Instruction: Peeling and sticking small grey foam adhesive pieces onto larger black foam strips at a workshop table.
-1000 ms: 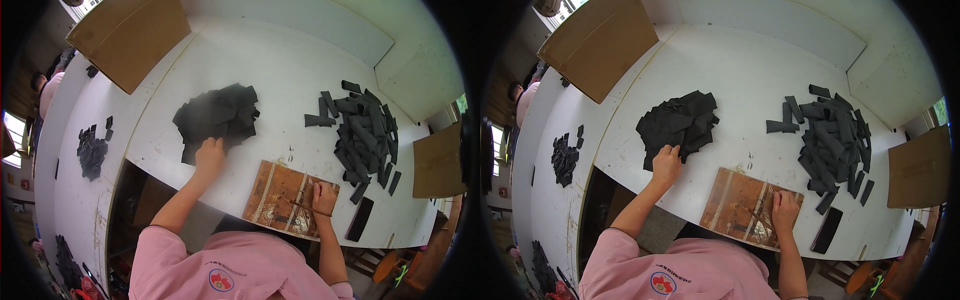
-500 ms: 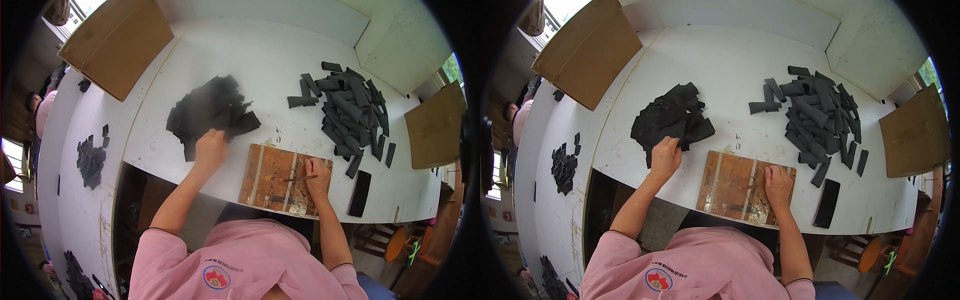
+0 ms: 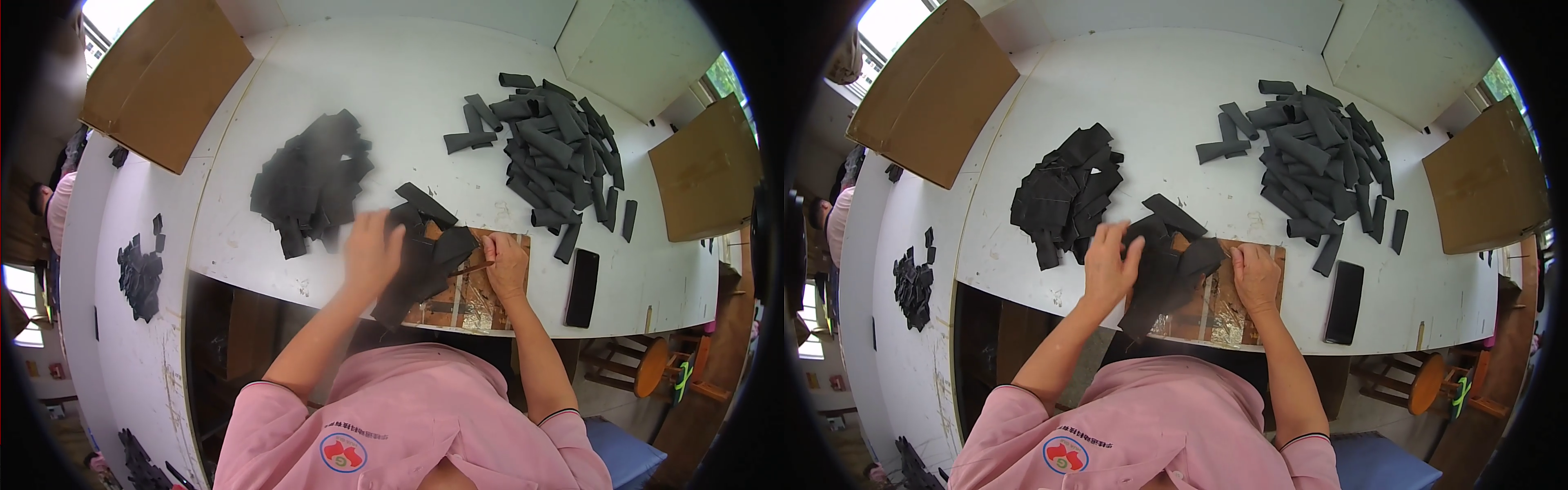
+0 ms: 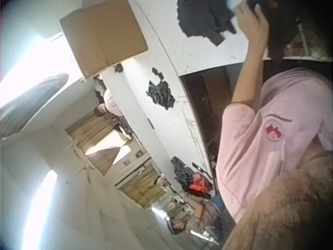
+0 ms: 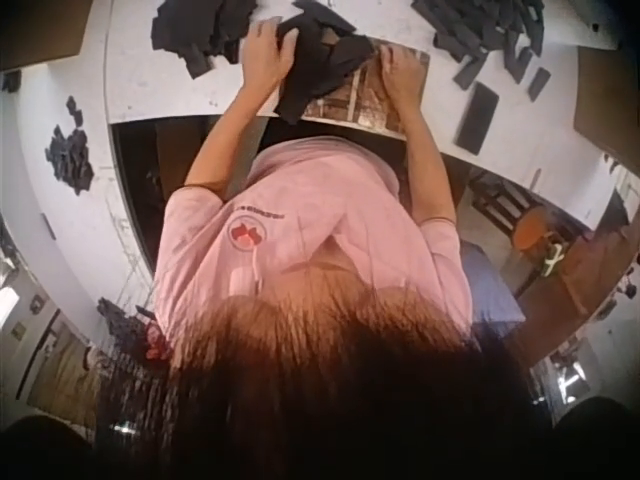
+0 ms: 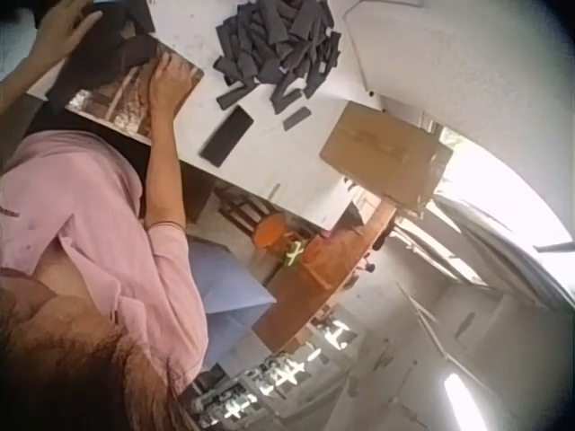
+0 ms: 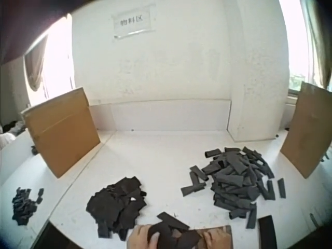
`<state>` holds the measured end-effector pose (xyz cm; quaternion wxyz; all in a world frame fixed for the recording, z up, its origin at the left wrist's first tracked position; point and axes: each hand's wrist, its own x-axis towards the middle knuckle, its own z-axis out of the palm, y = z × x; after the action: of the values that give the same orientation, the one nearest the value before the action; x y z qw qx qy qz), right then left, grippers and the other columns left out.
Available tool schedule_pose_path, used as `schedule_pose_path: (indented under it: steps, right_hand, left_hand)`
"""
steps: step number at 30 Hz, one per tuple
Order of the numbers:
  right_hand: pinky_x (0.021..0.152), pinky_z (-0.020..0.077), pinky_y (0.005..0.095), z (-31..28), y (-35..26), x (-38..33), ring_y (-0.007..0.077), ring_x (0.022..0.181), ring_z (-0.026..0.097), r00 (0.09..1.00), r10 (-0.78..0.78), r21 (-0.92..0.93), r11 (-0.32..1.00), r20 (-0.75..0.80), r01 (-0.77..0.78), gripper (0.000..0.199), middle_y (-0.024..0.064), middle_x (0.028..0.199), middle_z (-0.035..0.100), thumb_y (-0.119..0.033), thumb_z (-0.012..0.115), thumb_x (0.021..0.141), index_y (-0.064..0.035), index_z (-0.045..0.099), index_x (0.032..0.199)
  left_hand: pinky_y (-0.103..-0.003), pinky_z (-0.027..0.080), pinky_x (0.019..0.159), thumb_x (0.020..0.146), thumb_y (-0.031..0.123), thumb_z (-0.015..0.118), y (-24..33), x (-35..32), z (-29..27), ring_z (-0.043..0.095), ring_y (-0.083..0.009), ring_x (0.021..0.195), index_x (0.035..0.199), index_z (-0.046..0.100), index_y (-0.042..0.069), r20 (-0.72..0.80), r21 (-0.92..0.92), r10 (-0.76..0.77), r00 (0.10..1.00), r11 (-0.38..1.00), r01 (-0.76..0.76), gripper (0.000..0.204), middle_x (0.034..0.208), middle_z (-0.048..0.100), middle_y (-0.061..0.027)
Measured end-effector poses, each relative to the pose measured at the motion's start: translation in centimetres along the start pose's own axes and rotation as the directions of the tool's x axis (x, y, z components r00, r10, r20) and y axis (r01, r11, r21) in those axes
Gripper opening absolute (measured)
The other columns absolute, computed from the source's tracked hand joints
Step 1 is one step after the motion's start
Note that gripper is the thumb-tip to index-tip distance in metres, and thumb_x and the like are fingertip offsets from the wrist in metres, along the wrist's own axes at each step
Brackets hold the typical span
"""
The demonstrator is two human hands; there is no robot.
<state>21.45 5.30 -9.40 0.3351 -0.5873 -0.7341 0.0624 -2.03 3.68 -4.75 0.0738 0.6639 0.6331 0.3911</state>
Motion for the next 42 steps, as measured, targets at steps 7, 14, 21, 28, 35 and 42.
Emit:
schedule_pose_path:
  steps: [7, 14, 21, 28, 35, 42]
  right_hand:
    - [0.054, 0.0422, 0.0376, -0.3, -0.2, -0.1, 0.0295, 0.063, 0.054, 1.000, -0.003, 0.026, 1.000, -0.012, 0.004, 0.014, 0.0106, 0.069, 0.055, -0.015, 0.057, 0.079, -0.0047, 0.051, 0.072]
    - [0.054, 0.0426, 0.0378, -0.4, -0.2, -0.3, 0.0306, 0.062, 0.054, 1.000, 0.006, 0.077, 0.997, -0.024, -0.005, 0.012, 0.0112, 0.067, 0.055, -0.014, 0.057, 0.078, -0.0045, 0.053, 0.073]
    - [0.053, 0.0397, 0.0267, -4.2, -3.4, -4.2, 0.0137, 0.058, 0.050, 0.914, 0.383, 0.624, 0.685, 0.130, -0.376, 0.016, 0.0056, 0.062, 0.052, -0.015, 0.054, 0.084, -0.0013, 0.055, 0.074]
    - [0.060, 0.0419, 0.0206, -7.9, -12.9, -6.6, 0.0080, 0.067, 0.051, 0.750, 0.173, 0.770, -0.139, 0.638, -0.623, 0.022, 0.0025, 0.079, 0.056, -0.020, 0.055, 0.084, 0.0013, 0.056, 0.091]
    - [0.053, 0.0443, 0.0207, -9.0, -12.1, -5.9, 0.0073, 0.064, 0.053, 0.692, 0.213, 0.722, -0.276, 0.690, -0.635, 0.012, 0.0037, 0.078, 0.059, -0.007, 0.061, 0.078, 0.0013, 0.058, 0.085]
    - [0.049, 0.0398, 0.0248, -8.8, -12.0, -6.3, 0.0143, 0.058, 0.052, 0.965, 0.244, 0.651, 0.718, 0.100, -0.249, 0.015, 0.0065, 0.067, 0.052, 0.001, 0.068, 0.063, 0.0000, 0.059, 0.074]
  left_hand:
    - [-0.039, 0.046, 0.061, 0.070, 0.021, 0.064, -2.5, 6.4, 6.1, 0.057, -0.0343, 0.071, 0.076, 0.058, 0.000, 0.240, 0.215, -0.339, 0.910, 0.932, 0.291, 0.023, 0.076, 0.058, -0.0169]
    - [-0.028, 0.043, 0.054, 0.072, 0.006, 0.061, 0.1, 5.5, 1.5, 0.056, -0.0159, 0.056, 0.074, 0.055, -0.001, -0.067, -0.404, -0.256, 0.964, 0.891, 0.208, 0.009, 0.062, 0.057, -0.0099]
    - [-0.021, 0.042, 0.050, 0.079, 0.002, 0.057, 5.0, -2.7, -8.1, 0.054, -0.0120, 0.053, 0.080, 0.050, 0.004, 0.451, -0.843, -0.448, 0.772, 0.073, 0.534, 0.008, 0.067, 0.056, -0.0037]
    - [-0.027, 0.049, 0.064, 0.075, 0.000, 0.061, 7.6, -9.7, -6.6, 0.060, -0.0168, 0.069, 0.094, 0.053, 0.001, 0.656, -0.748, -0.299, 0.692, -0.136, 0.650, 0.021, 0.086, 0.061, -0.0108]
    - [-0.026, 0.047, 0.066, 0.077, -0.002, 0.058, 7.3, -12.2, -5.3, 0.058, -0.0138, 0.072, 0.095, 0.053, 0.001, 0.770, -0.617, -0.169, 0.615, 0.047, 0.785, 0.019, 0.087, 0.060, -0.0084]
    - [-0.022, 0.043, 0.063, 0.080, 0.003, 0.054, 9.0, -10.7, -5.4, 0.054, -0.0100, 0.068, 0.090, 0.052, 0.001, 0.559, -0.693, -0.440, 0.703, 0.219, 0.687, 0.010, 0.080, 0.057, -0.0053]
